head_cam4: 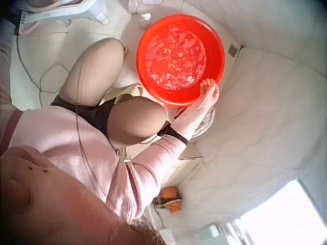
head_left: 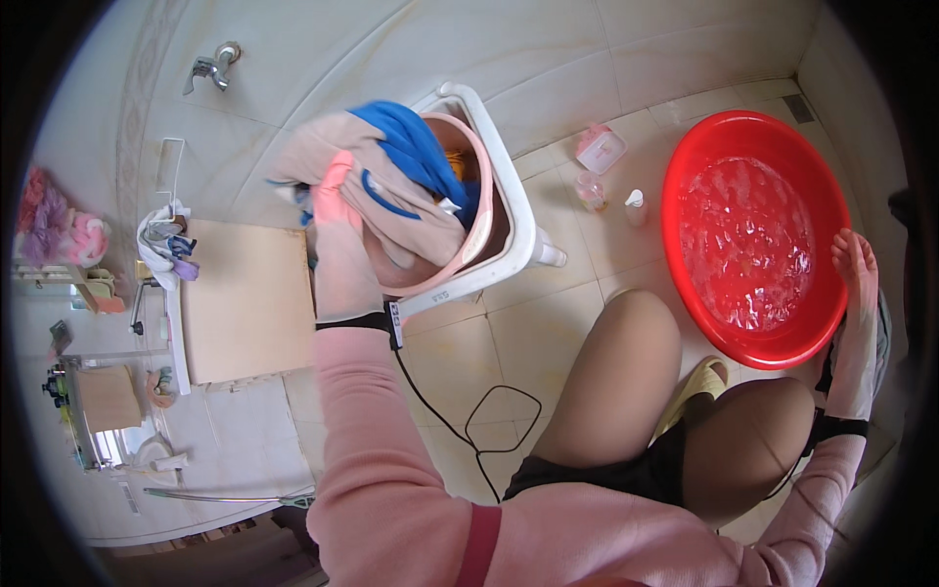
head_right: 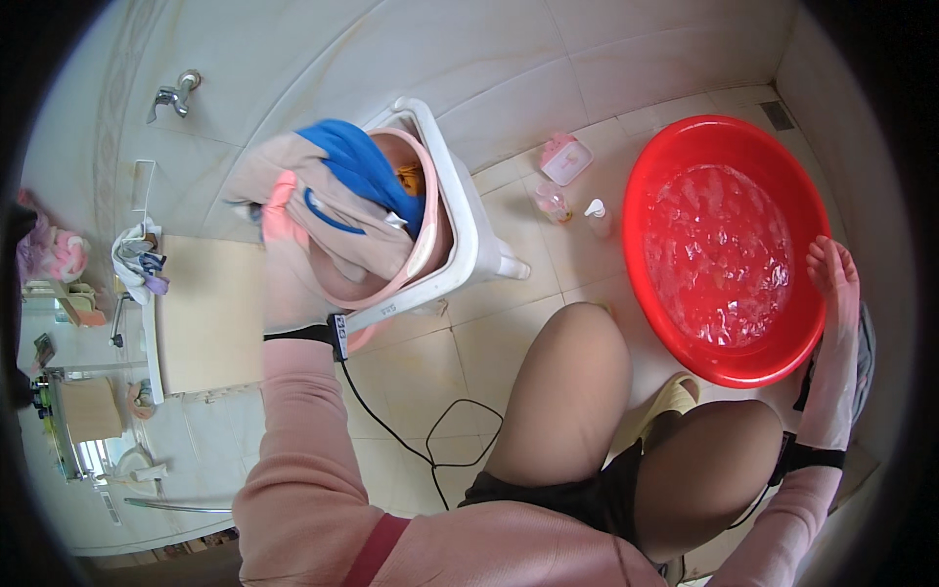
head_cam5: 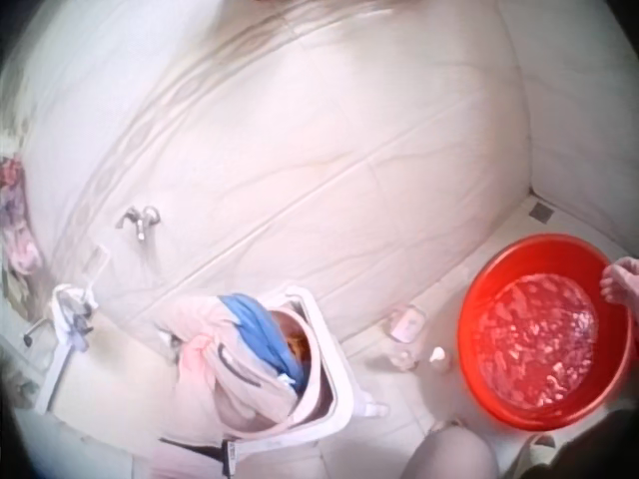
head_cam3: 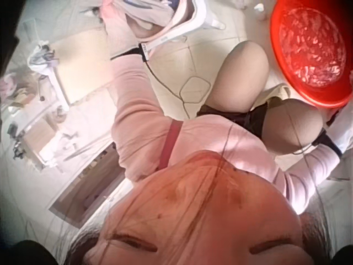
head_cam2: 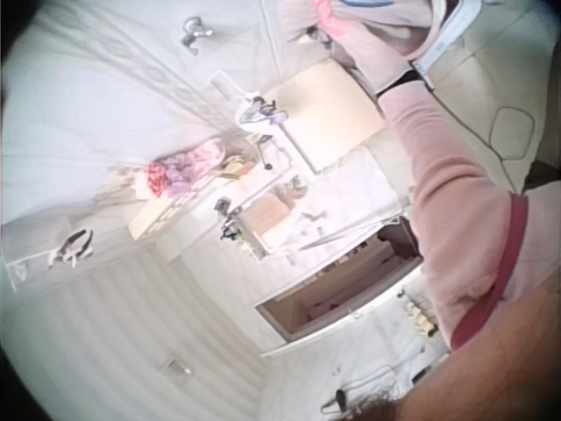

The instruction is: The person hand washes several pieces of clothing in a red basin filled with soapy water. They scrub and rinse items one by one, then transfer them to a pink basin. The person wears gloves throughout the process.

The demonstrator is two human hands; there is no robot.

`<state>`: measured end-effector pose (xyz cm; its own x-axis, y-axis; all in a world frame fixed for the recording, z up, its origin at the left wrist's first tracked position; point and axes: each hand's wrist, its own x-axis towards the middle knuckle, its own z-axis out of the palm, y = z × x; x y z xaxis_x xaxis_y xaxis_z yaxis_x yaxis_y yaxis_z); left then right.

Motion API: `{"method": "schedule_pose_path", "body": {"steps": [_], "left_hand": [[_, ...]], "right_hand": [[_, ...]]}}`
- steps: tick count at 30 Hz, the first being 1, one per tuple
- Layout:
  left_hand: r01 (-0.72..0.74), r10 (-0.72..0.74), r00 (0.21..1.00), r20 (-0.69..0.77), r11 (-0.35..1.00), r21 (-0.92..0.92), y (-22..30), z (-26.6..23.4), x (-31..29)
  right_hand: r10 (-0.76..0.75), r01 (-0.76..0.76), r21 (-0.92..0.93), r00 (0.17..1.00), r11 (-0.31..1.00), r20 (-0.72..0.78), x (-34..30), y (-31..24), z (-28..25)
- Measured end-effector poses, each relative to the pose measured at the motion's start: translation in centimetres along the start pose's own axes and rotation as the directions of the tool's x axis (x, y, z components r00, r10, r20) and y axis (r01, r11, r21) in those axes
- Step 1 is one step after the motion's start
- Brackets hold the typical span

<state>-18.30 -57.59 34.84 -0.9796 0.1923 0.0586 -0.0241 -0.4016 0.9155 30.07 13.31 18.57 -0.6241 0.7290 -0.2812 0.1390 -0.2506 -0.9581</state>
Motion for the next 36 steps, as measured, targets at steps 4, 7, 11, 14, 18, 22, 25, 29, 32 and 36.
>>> {"method": "schedule_pose_path", "body": {"steps": [4, 7, 11, 14, 18, 22, 25, 29, 32, 36], "left_hand": [[0.392, -0.364, 0.914, -0.177, 0.906, 0.162, -2.7, -0.3, -1.7], [0.399, -0.237, 0.900, -0.367, 0.104, 0.911, -2.4, -0.9, -0.9], [-0.065, 0.232, 0.955, 0.186, -0.447, 0.892, -2.0, 0.6, -2.6], [-0.069, -0.304, 0.941, 0.149, 0.259, 0.964, -3.8, 3.7, -5.9], [0.078, -0.517, 0.851, -0.094, -0.053, 0.996, -2.6, 7.7, -3.1], [-0.399, -0.285, 0.890, 0.355, -0.116, 0.910, -0.6, 10.0, 3.7], [-0.585, -0.229, 0.768, 0.598, 0.131, 0.801, -3.0, 16.2, 2.9], [-0.588, -0.392, 0.631, 0.669, 0.320, 0.743, -8.9, 32.0, -5.0], [-0.798, -0.422, 0.421, 0.803, 0.248, 0.549, -14.8, 40.9, -9.2], [-0.791, -0.372, 0.159, 0.914, 0.507, 0.344, -23.0, 43.6, -12.0]], "right_hand": [[0.018, -0.021, -0.103, 0.999, 0.994, -0.027, -0.5, -1.5, 1.7], [0.026, -0.046, -0.177, 0.993, 0.983, -0.114, -1.7, -3.1, 3.1], [-0.006, -0.012, -0.079, 0.975, 0.997, -0.222, -4.1, -5.1, 3.4], [-0.049, 0.010, -0.161, 0.971, 0.987, -0.236, -5.4, -6.4, 0.7], [-0.122, -0.004, -0.262, 0.879, 0.965, -0.461, -7.0, -7.4, -8.1], [-0.227, -0.079, -0.407, 0.726, 0.910, -0.649, -9.2, -4.9, -15.6], [-0.364, -0.376, -0.683, 0.633, 0.626, -0.683, -10.5, -0.8, -18.3], [-0.297, -0.566, -0.818, 0.768, 0.100, -0.567, -10.7, 2.7, -19.9], [-0.184, -0.662, -0.749, 0.736, 0.009, -0.652, -10.0, 3.0, -20.0], [-0.247, -0.613, -0.675, 0.638, 0.410, -0.729, -9.6, -0.7, -18.1]]}}
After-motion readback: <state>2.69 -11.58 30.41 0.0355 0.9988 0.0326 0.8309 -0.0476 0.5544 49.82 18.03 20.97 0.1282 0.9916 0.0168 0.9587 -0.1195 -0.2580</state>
